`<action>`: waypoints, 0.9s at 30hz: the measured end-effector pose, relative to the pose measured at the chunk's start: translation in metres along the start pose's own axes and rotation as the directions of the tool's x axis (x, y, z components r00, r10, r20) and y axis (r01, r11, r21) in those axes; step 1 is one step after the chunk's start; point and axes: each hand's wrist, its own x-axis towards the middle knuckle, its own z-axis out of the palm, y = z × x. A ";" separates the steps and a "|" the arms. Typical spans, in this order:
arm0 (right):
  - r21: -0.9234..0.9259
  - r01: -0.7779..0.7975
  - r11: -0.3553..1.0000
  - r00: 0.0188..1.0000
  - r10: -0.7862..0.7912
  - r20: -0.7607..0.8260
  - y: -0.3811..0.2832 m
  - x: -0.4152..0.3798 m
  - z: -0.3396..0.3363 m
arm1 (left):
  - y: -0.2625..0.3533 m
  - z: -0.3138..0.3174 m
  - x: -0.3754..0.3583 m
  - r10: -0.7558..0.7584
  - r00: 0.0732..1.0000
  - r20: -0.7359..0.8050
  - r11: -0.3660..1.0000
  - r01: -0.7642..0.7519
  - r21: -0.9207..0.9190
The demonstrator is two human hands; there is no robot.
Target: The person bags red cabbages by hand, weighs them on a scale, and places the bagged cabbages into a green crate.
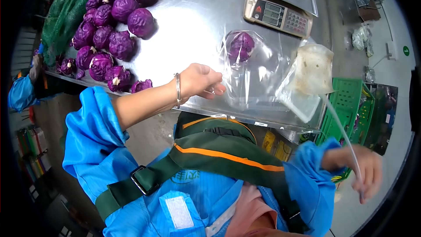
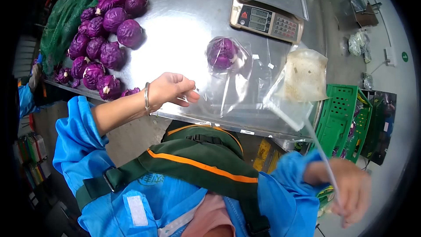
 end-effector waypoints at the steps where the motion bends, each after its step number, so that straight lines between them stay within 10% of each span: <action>1: 0.059 -0.073 0.996 0.991 0.079 -0.106 0.007 -0.030 -0.013 | 0.004 -0.004 -0.001 0.024 1.000 0.011 1.000 -0.024 0.007; 4: 0.151 -0.714 0.684 0.639 0.724 -0.259 0.105 -0.102 -0.020 | 0.007 -0.035 -0.007 -0.111 0.993 0.037 0.990 0.113 -0.084; 5: -0.329 -0.904 0.272 0.379 0.868 -0.322 0.179 -0.131 -0.014 | -0.002 -0.048 -0.003 -0.039 0.998 -0.054 0.996 0.035 -0.077; 6: -0.401 -0.846 0.351 0.495 0.798 -0.345 0.213 -0.151 -0.014 | -0.021 -0.060 0.006 0.033 0.989 -0.144 0.997 -0.043 -0.068; 8: -0.238 -0.819 0.522 0.553 0.607 -0.571 0.233 -0.109 -0.035 | -0.070 -0.072 0.046 0.656 0.681 -0.326 0.665 -0.316 0.677; 9: -0.099 -0.525 0.845 0.626 0.305 -0.718 0.249 -0.060 -0.044 | -0.068 -0.063 0.057 0.755 0.585 -0.295 0.576 -0.377 0.726; 11: -0.440 -0.236 0.866 0.787 -0.095 -0.609 0.202 0.080 -0.048 | -0.046 -0.028 0.076 0.867 0.403 -0.292 0.481 -0.528 0.700; 14: -0.501 0.098 0.860 0.828 -0.349 -0.438 0.201 0.223 -0.051 | -0.034 -0.013 0.116 0.856 0.296 -0.424 0.498 -0.694 0.520; 21: -0.225 0.044 0.973 0.806 -0.168 -0.567 0.253 0.317 -0.092 | -0.015 -0.048 0.153 0.635 0.326 -0.700 0.637 -0.734 0.235; 27: -0.412 -0.097 0.906 0.790 -0.181 -0.586 0.307 0.364 -0.127 | 0.014 -0.088 0.219 0.376 0.445 -0.813 0.791 -0.611 0.031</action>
